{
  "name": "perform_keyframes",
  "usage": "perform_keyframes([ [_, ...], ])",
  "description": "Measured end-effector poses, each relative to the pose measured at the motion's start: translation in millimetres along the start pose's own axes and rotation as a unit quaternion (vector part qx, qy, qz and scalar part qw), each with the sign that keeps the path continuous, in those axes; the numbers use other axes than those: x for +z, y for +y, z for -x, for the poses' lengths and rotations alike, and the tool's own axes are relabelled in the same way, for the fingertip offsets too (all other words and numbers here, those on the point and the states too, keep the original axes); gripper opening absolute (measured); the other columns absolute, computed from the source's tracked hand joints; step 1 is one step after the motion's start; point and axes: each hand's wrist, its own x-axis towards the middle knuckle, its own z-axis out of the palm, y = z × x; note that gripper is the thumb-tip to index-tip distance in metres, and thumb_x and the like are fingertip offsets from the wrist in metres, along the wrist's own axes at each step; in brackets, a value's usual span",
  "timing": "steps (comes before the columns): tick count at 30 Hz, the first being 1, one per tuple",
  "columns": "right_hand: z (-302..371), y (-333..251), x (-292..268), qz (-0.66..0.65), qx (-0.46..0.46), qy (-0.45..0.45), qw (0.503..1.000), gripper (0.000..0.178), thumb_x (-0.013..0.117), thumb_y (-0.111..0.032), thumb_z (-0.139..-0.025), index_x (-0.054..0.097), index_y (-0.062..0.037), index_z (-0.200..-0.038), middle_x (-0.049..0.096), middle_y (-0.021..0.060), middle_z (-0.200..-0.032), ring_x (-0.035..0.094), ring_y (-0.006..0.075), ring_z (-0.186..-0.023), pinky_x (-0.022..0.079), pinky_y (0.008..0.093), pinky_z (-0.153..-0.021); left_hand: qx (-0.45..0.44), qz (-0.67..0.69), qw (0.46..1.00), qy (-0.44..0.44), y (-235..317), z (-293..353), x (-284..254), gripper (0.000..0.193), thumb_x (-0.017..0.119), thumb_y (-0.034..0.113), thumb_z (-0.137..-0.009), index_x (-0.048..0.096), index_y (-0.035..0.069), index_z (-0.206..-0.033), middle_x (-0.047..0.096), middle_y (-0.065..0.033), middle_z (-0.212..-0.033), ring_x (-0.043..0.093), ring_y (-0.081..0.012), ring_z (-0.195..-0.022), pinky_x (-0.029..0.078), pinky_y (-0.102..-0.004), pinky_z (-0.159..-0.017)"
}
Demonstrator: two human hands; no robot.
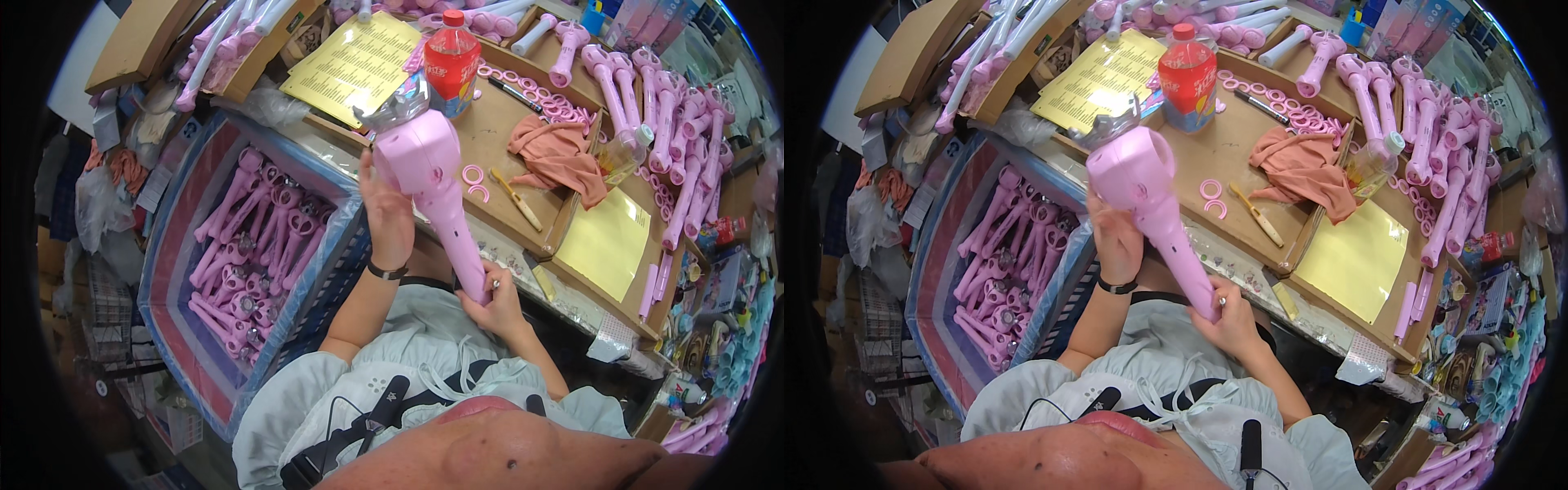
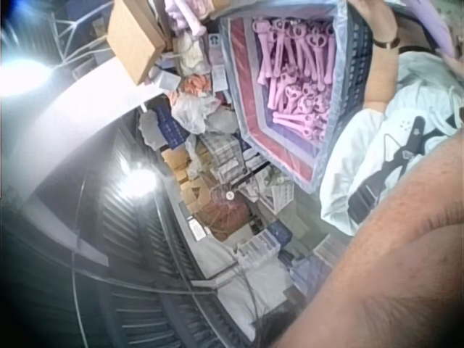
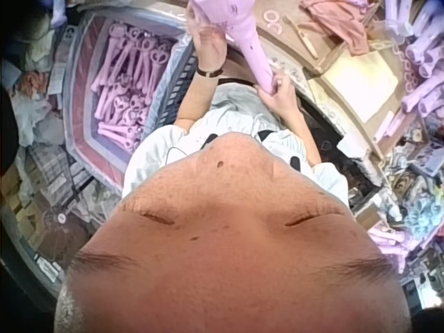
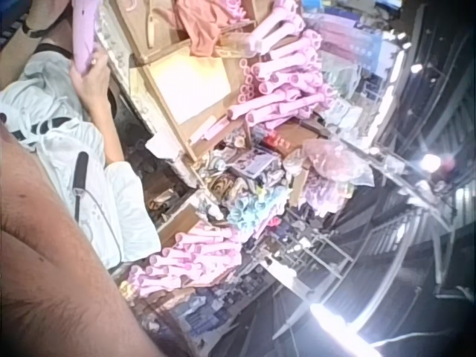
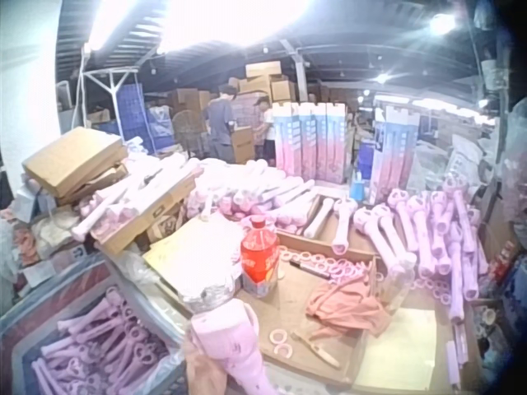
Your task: The person assembles pink light sticks by attaching a crown-shaped top to the handle, inserting a small gem into the center, and wiping the surface with a cloth. The person repeats this process on multiple units, placing finished items into a blue crate.
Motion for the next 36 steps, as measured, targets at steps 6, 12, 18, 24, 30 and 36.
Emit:
perform_keyframes([
  [6,9.4,9.0,2.8,-0.249,0.070,-0.127,0.958,0.050,0.077,-0.006,-0.068,0.030,-0.0102,-0.087,0.057,0.0184,-0.111,0.056,0.0199,-0.092,0.047,0.0310,-0.079,-0.224,0.511,0.781,-0.280,-6.6,-17.9,-18.9,0.118,0.066,0.075,-0.057,0.013,0.017,-0.146,0.027,-0.0361,-0.138,0.047,-0.0509,-0.113,0.045,-0.0557,-0.090],
  [12,-7.1,11.9,-12.7,-0.459,0.241,-0.294,0.803,0.051,0.076,0.002,-0.068,0.029,-0.0112,-0.085,0.056,0.0145,-0.107,0.054,0.0150,-0.094,0.046,0.0302,-0.080,-0.278,0.566,0.712,-0.309,1.3,-6.8,-20.5,0.115,0.074,0.063,-0.061,0.006,0.028,-0.148,0.018,-0.0376,-0.142,0.046,-0.0519,-0.113,0.043,-0.0545,-0.090],
  [18,-34.9,-6.5,-14.3,-0.176,0.206,-0.196,0.942,0.030,0.031,-0.031,-0.100,0.043,-0.0031,-0.097,0.058,0.0078,-0.092,0.055,0.0144,-0.071,0.046,0.0318,-0.066,-0.231,0.510,0.773,-0.299,13.7,-19.8,-29.7,0.122,0.082,0.057,-0.054,0.013,0.019,-0.147,0.019,-0.0343,-0.143,0.044,-0.0475,-0.116,0.044,-0.0523,-0.090],
  [24,-60.7,-69.1,-51.5,-0.033,0.023,0.012,0.999,0.011,0.050,-0.004,-0.087,0.048,-0.0026,-0.098,0.055,0.0130,-0.065,0.055,0.0287,-0.053,0.042,0.0351,-0.050,-0.176,0.157,0.953,-0.189,55.0,2.3,-42.7,0.116,0.085,0.050,-0.051,0.028,0.001,-0.139,0.037,-0.0259,-0.137,0.046,-0.0361,-0.121,0.040,-0.0479,-0.101],
  [30,-79.0,-111.6,-62.1,0.188,-0.177,0.014,0.966,0.020,0.069,-0.010,-0.074,0.062,-0.0067,-0.093,0.050,0.0058,-0.059,0.051,0.0228,-0.048,0.039,0.0347,-0.043,-0.274,0.109,0.952,-0.081,71.4,27.3,-16.4,0.134,0.094,0.037,-0.031,0.025,0.001,-0.140,0.033,-0.0285,-0.138,0.044,-0.0341,-0.123,0.037,-0.0425,-0.103],
  [36,-77.8,-123.7,-74.0,0.226,-0.184,0.000,0.957,0.023,0.072,-0.012,-0.072,0.064,-0.0078,-0.093,0.045,0.0028,-0.056,0.049,0.0195,-0.046,0.036,0.0317,-0.041,-0.276,0.026,0.938,-0.207,77.7,32.3,-26.7,0.125,0.093,0.034,-0.037,0.029,0.009,-0.141,0.033,-0.0292,-0.137,0.042,-0.0378,-0.122,0.038,-0.0464,-0.100],
])
